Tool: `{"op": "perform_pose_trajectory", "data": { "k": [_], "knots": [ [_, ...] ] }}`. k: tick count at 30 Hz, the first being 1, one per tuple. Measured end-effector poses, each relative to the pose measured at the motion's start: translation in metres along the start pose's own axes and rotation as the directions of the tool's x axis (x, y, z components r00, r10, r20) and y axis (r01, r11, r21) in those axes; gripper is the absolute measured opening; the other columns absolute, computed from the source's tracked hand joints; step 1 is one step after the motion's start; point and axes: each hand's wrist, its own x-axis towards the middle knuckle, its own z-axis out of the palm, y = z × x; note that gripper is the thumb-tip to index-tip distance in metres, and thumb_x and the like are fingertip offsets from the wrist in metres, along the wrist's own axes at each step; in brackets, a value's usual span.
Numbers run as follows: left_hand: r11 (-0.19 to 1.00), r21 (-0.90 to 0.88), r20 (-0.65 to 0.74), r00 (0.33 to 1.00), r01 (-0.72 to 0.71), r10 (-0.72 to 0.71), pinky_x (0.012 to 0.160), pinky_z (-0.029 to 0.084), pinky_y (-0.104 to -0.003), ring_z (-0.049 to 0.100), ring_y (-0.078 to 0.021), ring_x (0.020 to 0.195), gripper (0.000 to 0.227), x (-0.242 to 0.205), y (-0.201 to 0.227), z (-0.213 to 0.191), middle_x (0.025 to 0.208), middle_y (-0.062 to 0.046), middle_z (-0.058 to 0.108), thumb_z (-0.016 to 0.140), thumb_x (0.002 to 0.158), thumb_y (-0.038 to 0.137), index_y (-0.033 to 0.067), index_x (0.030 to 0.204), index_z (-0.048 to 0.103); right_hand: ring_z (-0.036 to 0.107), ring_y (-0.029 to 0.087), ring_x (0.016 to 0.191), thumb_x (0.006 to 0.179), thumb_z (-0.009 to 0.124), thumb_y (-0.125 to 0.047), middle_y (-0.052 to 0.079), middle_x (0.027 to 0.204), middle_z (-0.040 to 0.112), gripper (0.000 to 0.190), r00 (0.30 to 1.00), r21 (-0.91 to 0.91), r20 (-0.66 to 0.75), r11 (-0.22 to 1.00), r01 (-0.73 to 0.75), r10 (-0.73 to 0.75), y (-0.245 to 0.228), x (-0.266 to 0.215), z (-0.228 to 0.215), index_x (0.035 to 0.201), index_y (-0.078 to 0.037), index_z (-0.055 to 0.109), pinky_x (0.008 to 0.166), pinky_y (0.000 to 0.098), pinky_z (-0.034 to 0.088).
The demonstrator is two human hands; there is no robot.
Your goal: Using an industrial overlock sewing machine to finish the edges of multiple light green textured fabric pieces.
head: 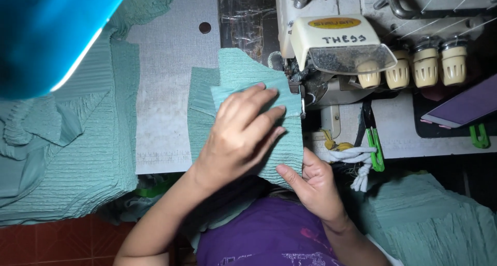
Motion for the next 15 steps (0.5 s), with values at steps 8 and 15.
{"op": "perform_pose_trajectory", "data": {
  "k": [8, 15],
  "knots": [
    [0.997, -0.007, 0.033, 0.997, 0.071, -0.071, 0.074, 0.038, -0.038, 0.052, -0.0265, 0.086, 0.008, 0.009, -0.017, -0.005, 0.088, -0.006, 0.058, 0.065, 0.096, 0.012, 0.0047, 0.095, 0.063, 0.061, 0.020, 0.114, 0.090, 0.060, -0.002, 0.013, 0.122, 0.065, 0.037, 1.000, 0.005, -0.011, 1.000, 0.006, -0.006, 0.000, -0.002, -0.001, 0.126, 0.004, 0.055, 0.105, 0.0311, 0.047],
    [0.969, 0.240, 0.082, 0.993, 0.065, -0.087, 0.068, 0.037, -0.040, 0.048, -0.0262, 0.076, 0.011, 0.016, -0.021, -0.003, 0.076, -0.003, 0.053, 0.065, 0.097, 0.019, 0.0085, 0.092, 0.065, 0.061, 0.019, 0.114, 0.090, 0.061, -0.003, 0.012, 0.122, 0.065, 0.038, 1.000, -0.047, -0.006, 0.999, 0.016, -0.016, -0.002, -0.002, 0.001, 0.127, 0.003, 0.055, 0.105, 0.0300, 0.047]
  ]
}}
